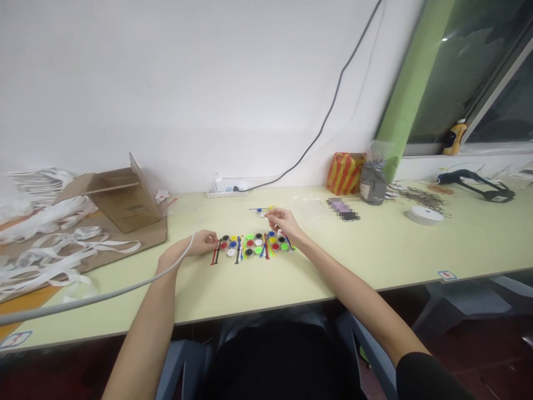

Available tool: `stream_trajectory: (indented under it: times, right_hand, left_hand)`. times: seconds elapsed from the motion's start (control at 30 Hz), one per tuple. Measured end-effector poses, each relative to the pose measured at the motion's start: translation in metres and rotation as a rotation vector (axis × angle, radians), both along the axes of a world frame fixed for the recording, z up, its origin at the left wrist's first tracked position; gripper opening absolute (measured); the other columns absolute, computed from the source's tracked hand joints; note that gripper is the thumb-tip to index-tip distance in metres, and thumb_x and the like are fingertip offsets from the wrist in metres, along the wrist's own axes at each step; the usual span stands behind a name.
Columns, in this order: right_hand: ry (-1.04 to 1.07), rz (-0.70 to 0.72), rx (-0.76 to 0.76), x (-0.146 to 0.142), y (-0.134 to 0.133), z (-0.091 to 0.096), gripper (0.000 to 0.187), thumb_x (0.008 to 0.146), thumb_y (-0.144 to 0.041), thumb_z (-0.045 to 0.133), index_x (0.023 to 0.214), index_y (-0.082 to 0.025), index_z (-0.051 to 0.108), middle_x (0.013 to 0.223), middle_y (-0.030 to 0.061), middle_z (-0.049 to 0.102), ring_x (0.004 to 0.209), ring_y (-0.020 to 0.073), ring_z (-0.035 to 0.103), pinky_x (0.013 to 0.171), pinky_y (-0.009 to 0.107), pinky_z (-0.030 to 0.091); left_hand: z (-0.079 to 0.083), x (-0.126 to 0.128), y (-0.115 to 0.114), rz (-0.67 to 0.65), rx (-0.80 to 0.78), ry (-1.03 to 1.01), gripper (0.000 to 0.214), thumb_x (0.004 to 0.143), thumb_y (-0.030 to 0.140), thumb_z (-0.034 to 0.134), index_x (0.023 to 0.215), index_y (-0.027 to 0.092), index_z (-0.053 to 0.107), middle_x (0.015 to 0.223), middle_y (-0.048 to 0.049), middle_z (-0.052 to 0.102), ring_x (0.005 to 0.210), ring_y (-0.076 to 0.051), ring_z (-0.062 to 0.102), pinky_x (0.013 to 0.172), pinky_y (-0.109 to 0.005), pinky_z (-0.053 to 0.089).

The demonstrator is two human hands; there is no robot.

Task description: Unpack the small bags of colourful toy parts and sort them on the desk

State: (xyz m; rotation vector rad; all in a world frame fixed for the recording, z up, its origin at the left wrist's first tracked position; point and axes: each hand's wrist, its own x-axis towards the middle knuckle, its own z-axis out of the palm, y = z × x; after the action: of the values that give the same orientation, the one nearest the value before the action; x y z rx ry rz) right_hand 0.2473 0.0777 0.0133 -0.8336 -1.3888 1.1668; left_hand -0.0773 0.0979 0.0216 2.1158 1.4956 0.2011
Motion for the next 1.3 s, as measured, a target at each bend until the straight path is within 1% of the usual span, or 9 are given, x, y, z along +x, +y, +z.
stream_trajectory:
  times: [0.2, 0.37, 0.47, 0.6, 0.7, 0.8, 1.0, 1.17, 1.3]
  right_hand:
    - [-0.007, 0.002, -0.006, 0.000, -0.001, 0.001, 0.025, 0.074, -0.038, 0.066, 0.087, -0.017, 0.065, 0.059, -0.0026, 0.056, 0.050, 0.0096, 0.049, 0.046, 0.021, 0.039]
    - [-0.032, -0.001, 0.009, 0.000, 0.002, -0.003, 0.025, 0.075, -0.038, 0.064, 0.088, -0.017, 0.065, 0.060, -0.0024, 0.056, 0.050, 0.0101, 0.049, 0.047, 0.021, 0.039]
    - [-0.118, -0.095, 0.070, 0.004, 0.013, -0.007, 0.024, 0.079, -0.035, 0.058, 0.094, -0.017, 0.065, 0.063, -0.0012, 0.058, 0.054, 0.0122, 0.051, 0.048, 0.023, 0.040]
    - [-0.453, -0.301, 0.276, 0.012, 0.046, -0.009, 0.033, 0.082, -0.020, 0.052, 0.113, -0.018, 0.066, 0.087, 0.0040, 0.068, 0.077, 0.0169, 0.060, 0.074, 0.030, 0.049]
    - [-0.774, -0.299, 0.342, 0.010, 0.076, -0.004, 0.041, 0.086, -0.014, 0.052, 0.126, -0.017, 0.063, 0.107, 0.0096, 0.069, 0.100, 0.0220, 0.060, 0.091, 0.034, 0.046]
    - [-1.028, -0.268, 0.332, -0.002, 0.101, 0.002, 0.041, 0.091, -0.014, 0.050, 0.130, -0.018, 0.062, 0.115, 0.0121, 0.068, 0.111, 0.0252, 0.057, 0.096, 0.036, 0.043]
    - [-1.285, -0.273, 0.314, -0.036, 0.119, 0.002, 0.027, 0.091, -0.015, 0.055, 0.112, -0.017, 0.072, 0.116, 0.0153, 0.070, 0.116, 0.0302, 0.054, 0.098, 0.041, 0.038]
    - [-1.303, -0.289, 0.318, -0.053, 0.121, 0.006, 0.019, 0.087, -0.008, 0.056, 0.091, -0.013, 0.074, 0.101, 0.0165, 0.072, 0.105, 0.0275, 0.060, 0.096, 0.038, 0.036]
    - [-1.183, -0.313, 0.411, -0.060, 0.114, 0.027, 0.020, 0.094, -0.016, 0.051, 0.098, -0.017, 0.070, 0.106, 0.0108, 0.071, 0.105, 0.0225, 0.060, 0.092, 0.032, 0.037]
  left_hand:
    - [0.009, 0.006, -0.007, 0.020, 0.080, -0.003, 0.038, 0.067, 0.057, 0.062, 0.074, 0.020, 0.059, 0.051, 0.0032, 0.050, 0.049, -0.014, 0.045, 0.051, -0.026, 0.031]
    - [0.008, 0.007, -0.006, 0.022, 0.102, 0.049, 0.027, 0.071, 0.047, 0.058, 0.074, 0.020, 0.058, 0.053, 0.0019, 0.052, 0.053, -0.016, 0.048, 0.054, -0.027, 0.033]
    - [0.005, 0.008, -0.004, 0.045, 0.200, 0.109, 0.017, 0.073, 0.037, 0.054, 0.074, 0.020, 0.056, 0.058, 0.0004, 0.055, 0.059, -0.017, 0.051, 0.059, -0.027, 0.035]
    - [0.006, 0.019, -0.006, 0.086, 0.407, 0.130, 0.013, 0.082, 0.030, 0.046, 0.085, 0.021, 0.055, 0.064, 0.0004, 0.057, 0.062, -0.017, 0.052, 0.061, -0.026, 0.032]
    - [0.010, 0.034, -0.012, 0.077, 0.487, 0.119, 0.018, 0.091, 0.031, 0.040, 0.099, 0.023, 0.054, 0.065, 0.0018, 0.058, 0.060, -0.017, 0.051, 0.058, -0.027, 0.029]
    - [0.014, 0.051, -0.022, 0.028, 0.543, 0.059, 0.021, 0.095, 0.032, 0.037, 0.105, 0.023, 0.053, 0.067, 0.0025, 0.060, 0.060, -0.017, 0.053, 0.059, -0.027, 0.029]
    - [0.014, 0.072, -0.033, -0.024, 0.569, -0.012, 0.023, 0.097, 0.032, 0.035, 0.107, 0.023, 0.053, 0.062, 0.0042, 0.055, 0.057, -0.017, 0.050, 0.060, -0.027, 0.031]
    - [0.009, 0.075, -0.033, -0.034, 0.590, 0.003, 0.022, 0.097, 0.031, 0.035, 0.106, 0.024, 0.054, 0.064, 0.0037, 0.055, 0.058, -0.017, 0.051, 0.059, -0.027, 0.030]
    - [0.007, 0.074, -0.032, 0.004, 0.636, -0.034, 0.024, 0.098, 0.031, 0.036, 0.112, 0.024, 0.053, 0.067, 0.0035, 0.055, 0.062, -0.017, 0.053, 0.061, -0.027, 0.033]
